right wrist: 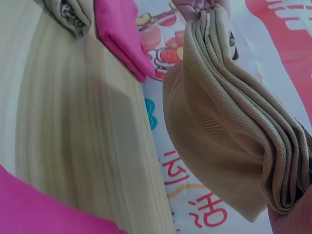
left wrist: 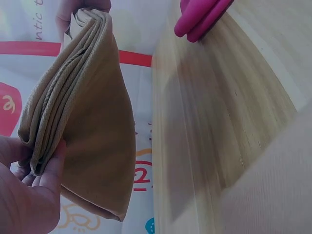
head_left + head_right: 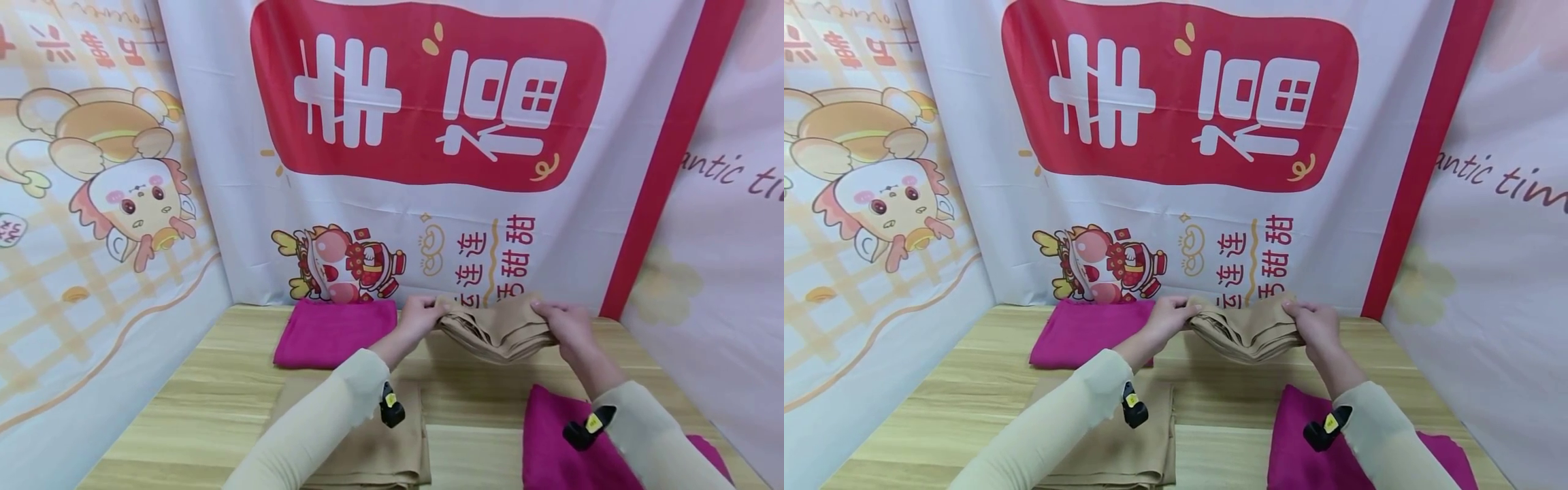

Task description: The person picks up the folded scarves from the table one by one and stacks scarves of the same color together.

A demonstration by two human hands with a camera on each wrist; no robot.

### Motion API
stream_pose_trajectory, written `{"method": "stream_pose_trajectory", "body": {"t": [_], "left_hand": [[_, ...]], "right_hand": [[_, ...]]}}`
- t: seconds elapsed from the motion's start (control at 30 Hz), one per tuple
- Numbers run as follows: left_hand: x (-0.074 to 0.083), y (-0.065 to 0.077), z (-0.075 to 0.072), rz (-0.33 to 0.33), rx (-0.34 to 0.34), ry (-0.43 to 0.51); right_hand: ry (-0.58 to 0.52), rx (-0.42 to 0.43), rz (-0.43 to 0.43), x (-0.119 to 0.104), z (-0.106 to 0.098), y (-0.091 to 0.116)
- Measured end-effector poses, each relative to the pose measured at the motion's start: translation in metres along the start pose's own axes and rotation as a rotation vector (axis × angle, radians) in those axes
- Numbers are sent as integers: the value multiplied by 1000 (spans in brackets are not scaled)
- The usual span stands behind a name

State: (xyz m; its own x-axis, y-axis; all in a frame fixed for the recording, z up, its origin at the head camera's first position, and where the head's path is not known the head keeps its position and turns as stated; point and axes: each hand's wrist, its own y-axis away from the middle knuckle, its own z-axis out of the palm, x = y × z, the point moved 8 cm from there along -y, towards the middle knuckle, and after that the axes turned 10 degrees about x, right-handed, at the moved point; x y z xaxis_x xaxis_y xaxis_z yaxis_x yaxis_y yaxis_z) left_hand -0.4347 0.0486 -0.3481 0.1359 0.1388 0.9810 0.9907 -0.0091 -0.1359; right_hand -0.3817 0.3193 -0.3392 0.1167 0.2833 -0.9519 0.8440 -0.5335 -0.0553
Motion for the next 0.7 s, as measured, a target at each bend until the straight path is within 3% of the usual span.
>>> {"method": "stream_pose_trajectory", "body": {"t": [0.23, 0.47, 0.7], "left_hand": [[1, 6, -15, 13, 1, -14], [1, 11, -26, -32, -4, 64], [2, 14, -39, -37, -24, 69]], "right_hand": [[-31, -54, 13, -2, 9, 10], [-245, -135, 35, -7, 19, 19], [-380, -242, 154, -6, 30, 29]]}}
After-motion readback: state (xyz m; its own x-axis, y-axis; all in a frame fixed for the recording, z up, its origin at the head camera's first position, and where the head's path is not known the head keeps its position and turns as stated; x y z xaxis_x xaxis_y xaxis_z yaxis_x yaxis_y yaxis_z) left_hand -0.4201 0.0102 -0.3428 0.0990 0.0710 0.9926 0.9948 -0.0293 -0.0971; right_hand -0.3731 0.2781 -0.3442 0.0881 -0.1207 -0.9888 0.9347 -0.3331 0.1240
